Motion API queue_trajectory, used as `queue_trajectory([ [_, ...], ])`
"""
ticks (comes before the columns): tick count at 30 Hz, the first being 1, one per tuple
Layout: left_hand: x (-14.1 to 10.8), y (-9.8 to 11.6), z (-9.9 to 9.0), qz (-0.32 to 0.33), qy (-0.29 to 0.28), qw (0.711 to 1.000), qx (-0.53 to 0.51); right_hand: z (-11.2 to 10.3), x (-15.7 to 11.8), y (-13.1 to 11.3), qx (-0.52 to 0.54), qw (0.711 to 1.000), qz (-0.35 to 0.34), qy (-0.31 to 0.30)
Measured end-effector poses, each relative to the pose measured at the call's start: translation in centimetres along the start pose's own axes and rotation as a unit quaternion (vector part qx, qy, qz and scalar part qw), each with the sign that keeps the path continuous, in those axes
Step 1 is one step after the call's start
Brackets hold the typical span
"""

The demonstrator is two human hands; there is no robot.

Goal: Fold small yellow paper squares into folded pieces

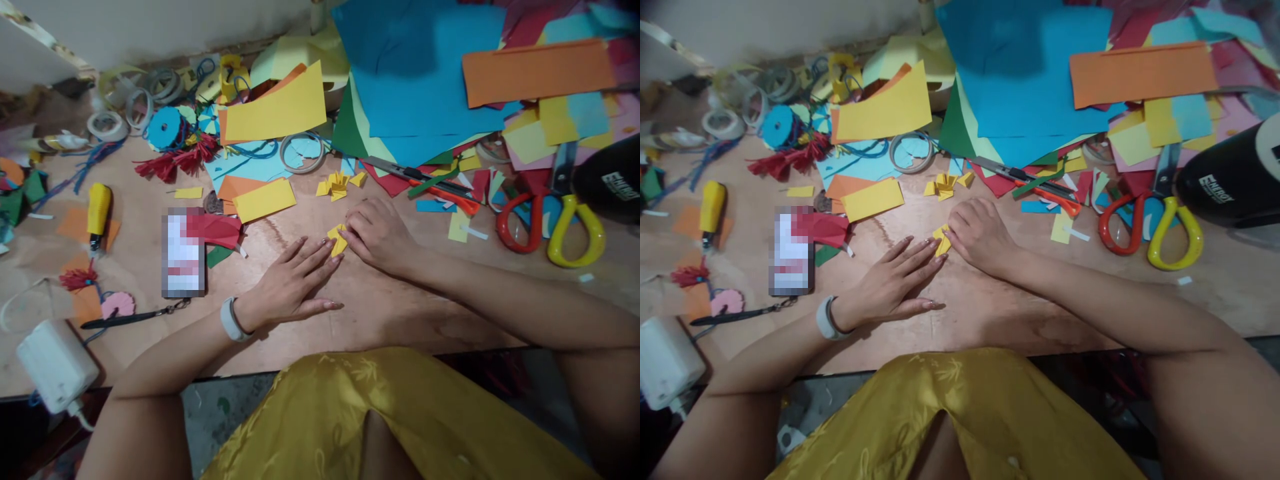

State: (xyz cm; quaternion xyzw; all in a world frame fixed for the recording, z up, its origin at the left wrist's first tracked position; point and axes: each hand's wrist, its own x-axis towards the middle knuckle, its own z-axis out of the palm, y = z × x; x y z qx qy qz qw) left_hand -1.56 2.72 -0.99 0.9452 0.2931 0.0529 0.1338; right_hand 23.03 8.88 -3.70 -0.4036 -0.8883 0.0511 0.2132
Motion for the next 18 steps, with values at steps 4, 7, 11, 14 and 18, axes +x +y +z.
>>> queue_trajectory([
  [4,0.03,0.09,-0.01,0.0,0.002,1.0,-0.003,0.11,-0.07,0.01,-0.005,1.0,0.003,0.0],
  [7,-0.01,0.13,0.09,0.002,0.003,1.0,-0.003,0.17,-0.05,0.0,0.01,1.0,0.01,-0.001],
  [11,-0.09,0.14,0.2,0.001,0.017,1.0,-0.012,0.18,0.08,-0.09,0.009,1.0,0.012,0.002],
  [14,-0.04,0.22,0.16,0.006,0.024,1.0,-0.014,0.12,0.15,-0.08,-0.021,1.0,-0.003,0.009],
  [18,0.09,0.39,0.08,0.02,0.0,1.0,-0.008,0.07,0.17,0.02,-0.024,1.0,-0.011,0.009],
])
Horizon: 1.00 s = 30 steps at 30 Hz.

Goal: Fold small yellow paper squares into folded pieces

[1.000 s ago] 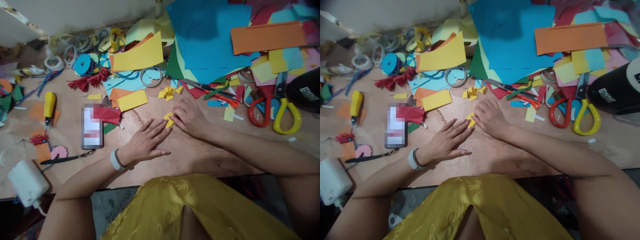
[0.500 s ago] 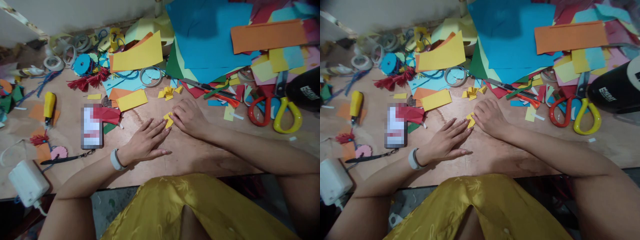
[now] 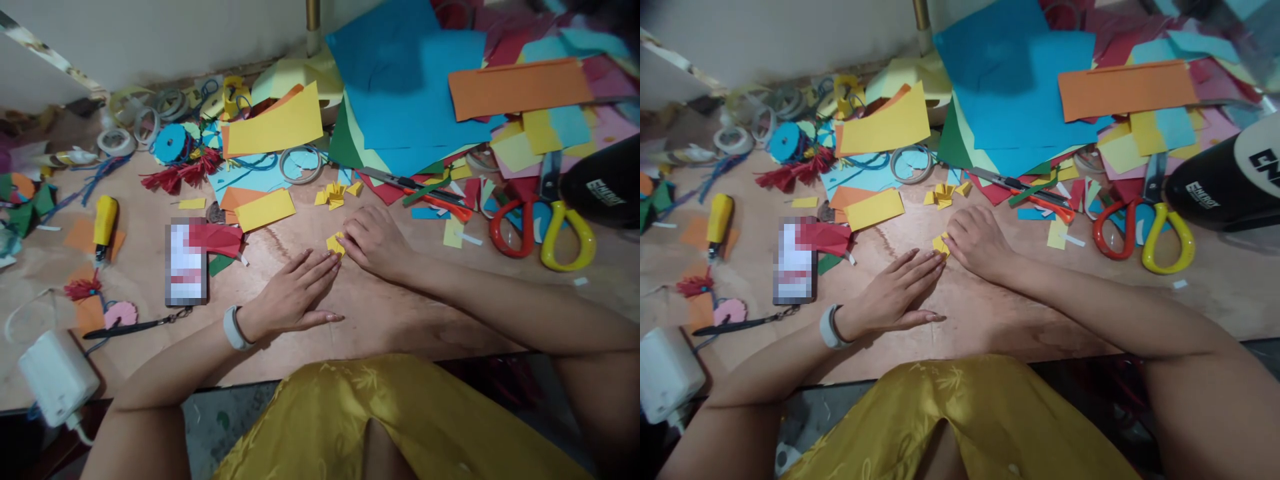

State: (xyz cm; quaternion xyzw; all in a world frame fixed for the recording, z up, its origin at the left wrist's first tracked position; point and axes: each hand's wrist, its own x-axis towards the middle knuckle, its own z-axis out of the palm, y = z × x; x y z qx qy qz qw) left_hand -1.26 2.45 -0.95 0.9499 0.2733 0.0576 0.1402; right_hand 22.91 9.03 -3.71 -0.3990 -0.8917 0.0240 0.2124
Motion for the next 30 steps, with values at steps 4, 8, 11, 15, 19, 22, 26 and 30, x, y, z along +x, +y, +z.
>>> queue_trajectory([
  [4,0.0,0.1,0.1,0.003,-0.002,1.0,0.004,0.2,0.1,0.0,0.025,1.0,0.015,-0.002],
  [8,0.0,0.1,0.2,-0.001,-0.002,1.0,0.004,0.3,0.2,0.0,0.043,0.998,0.044,0.001],
  [11,0.1,0.3,0.2,-0.004,-0.003,1.0,0.007,0.1,0.3,0.5,0.054,0.994,0.092,0.009],
  [15,0.2,0.4,0.0,-0.006,-0.003,1.0,0.012,-0.7,-0.1,1.2,0.125,0.987,0.102,0.001],
  [19,0.2,0.4,-0.1,-0.004,0.0,1.0,0.014,-0.9,-0.7,1.3,0.15,0.985,0.08,-0.018],
  [22,0.2,0.4,-0.1,-0.005,-0.001,1.0,0.016,-0.6,-0.9,1.2,0.142,0.987,0.073,-0.034],
  [26,0.2,0.3,-0.1,-0.003,0.0,1.0,0.019,-0.4,-0.9,1.3,0.144,0.985,0.071,-0.058],
  [30,0.3,0.2,-0.2,0.002,0.0,1.0,0.019,-0.8,-0.6,1.8,0.164,0.981,0.074,-0.078],
])
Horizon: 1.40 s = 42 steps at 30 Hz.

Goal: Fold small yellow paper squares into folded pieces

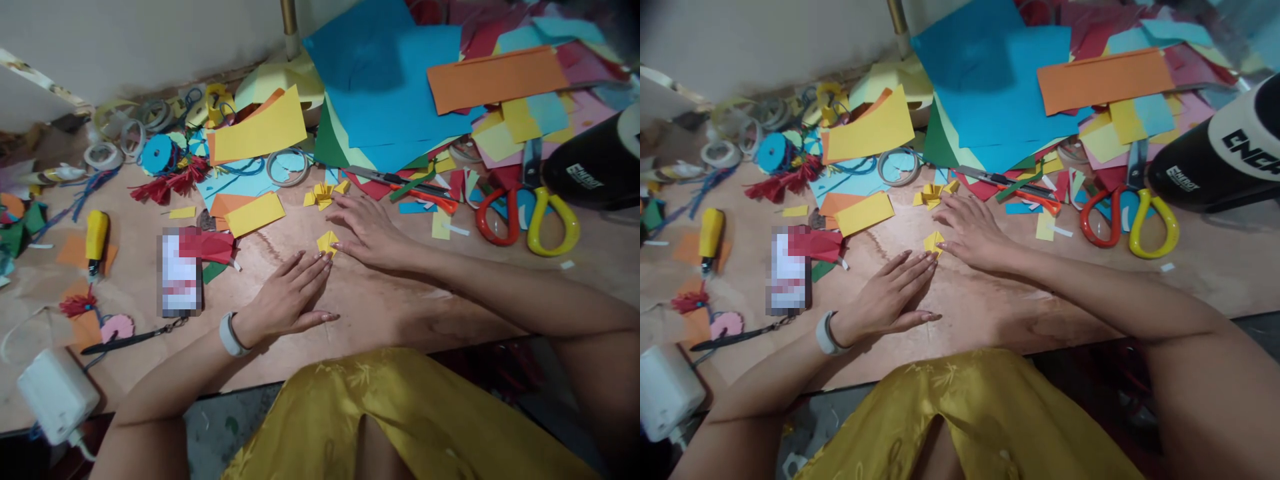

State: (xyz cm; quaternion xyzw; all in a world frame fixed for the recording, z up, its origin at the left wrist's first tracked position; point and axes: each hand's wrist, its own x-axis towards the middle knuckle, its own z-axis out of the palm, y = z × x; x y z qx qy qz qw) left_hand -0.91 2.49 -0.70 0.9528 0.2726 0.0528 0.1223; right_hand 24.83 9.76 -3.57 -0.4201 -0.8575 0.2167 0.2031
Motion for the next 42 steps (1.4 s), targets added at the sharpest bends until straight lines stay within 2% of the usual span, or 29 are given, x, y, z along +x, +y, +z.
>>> queue_trajectory([
  [6,0.2,0.0,-0.1,0.008,0.021,1.0,0.007,-0.6,0.6,0.3,0.004,0.999,0.009,-0.039],
  [11,0.2,0.0,-0.1,0.014,0.037,0.999,0.003,0.2,0.5,-0.2,-0.036,0.999,0.039,-0.009],
  [15,0.5,-0.2,-0.7,0.016,0.066,0.998,0.004,0.9,0.6,-0.3,-0.069,0.997,0.033,-0.01],
  [17,1.0,-0.2,-1.1,0.023,0.056,0.998,0.02,1.0,0.6,-0.1,-0.068,0.997,0.027,-0.008],
  [20,2.0,0.0,-1.2,-0.008,0.025,0.998,0.061,1.1,0.6,0.1,-0.071,0.997,0.024,-0.005],
  [25,3.0,0.9,-0.3,-0.003,0.057,0.99,0.128,1.0,0.5,0.1,-0.075,0.997,0.022,-0.011],
  [29,2.3,1.4,-0.3,-0.003,0.053,0.989,0.135,0.9,0.5,0.0,-0.067,0.997,0.021,-0.011],
  [35,0.6,2.0,-0.8,-0.01,0.061,0.994,0.094,0.8,0.5,0.0,-0.036,0.999,0.015,0.008],
  [42,0.1,1.9,-0.7,-0.006,0.088,0.994,0.063,0.7,0.8,0.2,0.053,0.996,0.035,0.061],
])
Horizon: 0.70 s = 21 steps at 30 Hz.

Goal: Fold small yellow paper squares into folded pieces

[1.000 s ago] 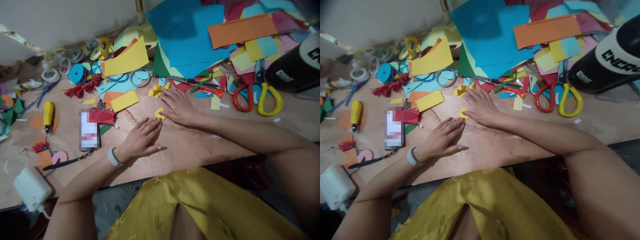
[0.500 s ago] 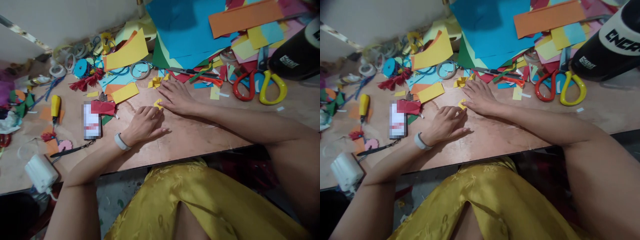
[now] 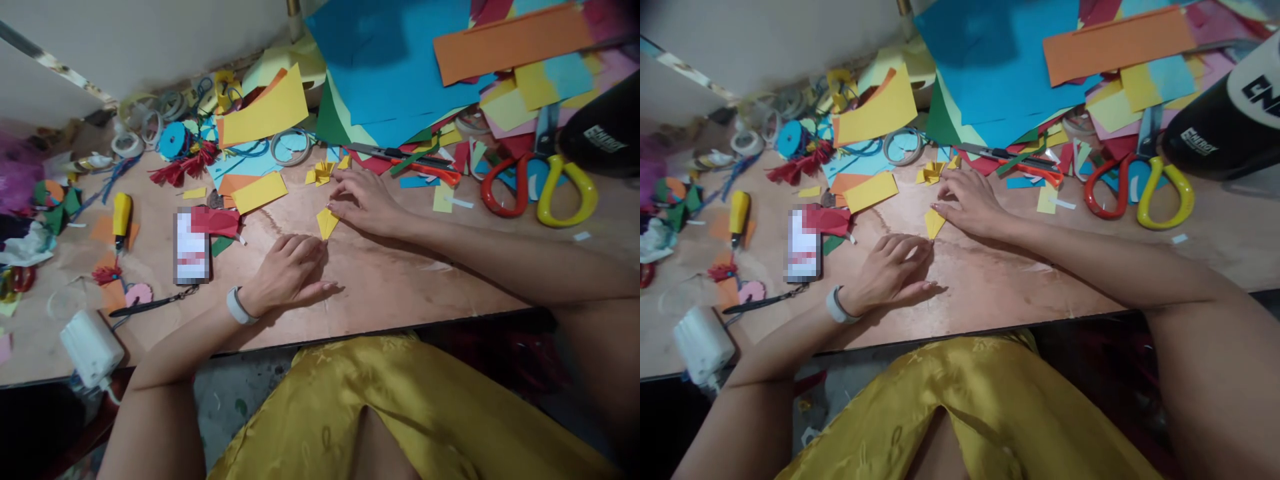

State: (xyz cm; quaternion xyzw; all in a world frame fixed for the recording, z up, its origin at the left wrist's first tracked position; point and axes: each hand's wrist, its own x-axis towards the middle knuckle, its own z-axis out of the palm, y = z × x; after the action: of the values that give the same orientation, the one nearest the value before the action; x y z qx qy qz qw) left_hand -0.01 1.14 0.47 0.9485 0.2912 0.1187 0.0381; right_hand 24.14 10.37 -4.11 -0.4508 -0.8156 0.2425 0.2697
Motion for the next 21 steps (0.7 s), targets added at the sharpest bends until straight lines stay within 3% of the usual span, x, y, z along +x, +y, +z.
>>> queue_trajectory([
  [8,0.0,-0.3,0.1,0.013,0.03,0.999,-0.014,0.1,0.1,-0.6,-0.003,0.999,0.002,-0.034],
  [21,-0.4,-0.5,0.3,-0.01,0.015,0.999,-0.029,-0.8,-0.1,-1.3,-0.024,0.998,-0.011,-0.051],
])
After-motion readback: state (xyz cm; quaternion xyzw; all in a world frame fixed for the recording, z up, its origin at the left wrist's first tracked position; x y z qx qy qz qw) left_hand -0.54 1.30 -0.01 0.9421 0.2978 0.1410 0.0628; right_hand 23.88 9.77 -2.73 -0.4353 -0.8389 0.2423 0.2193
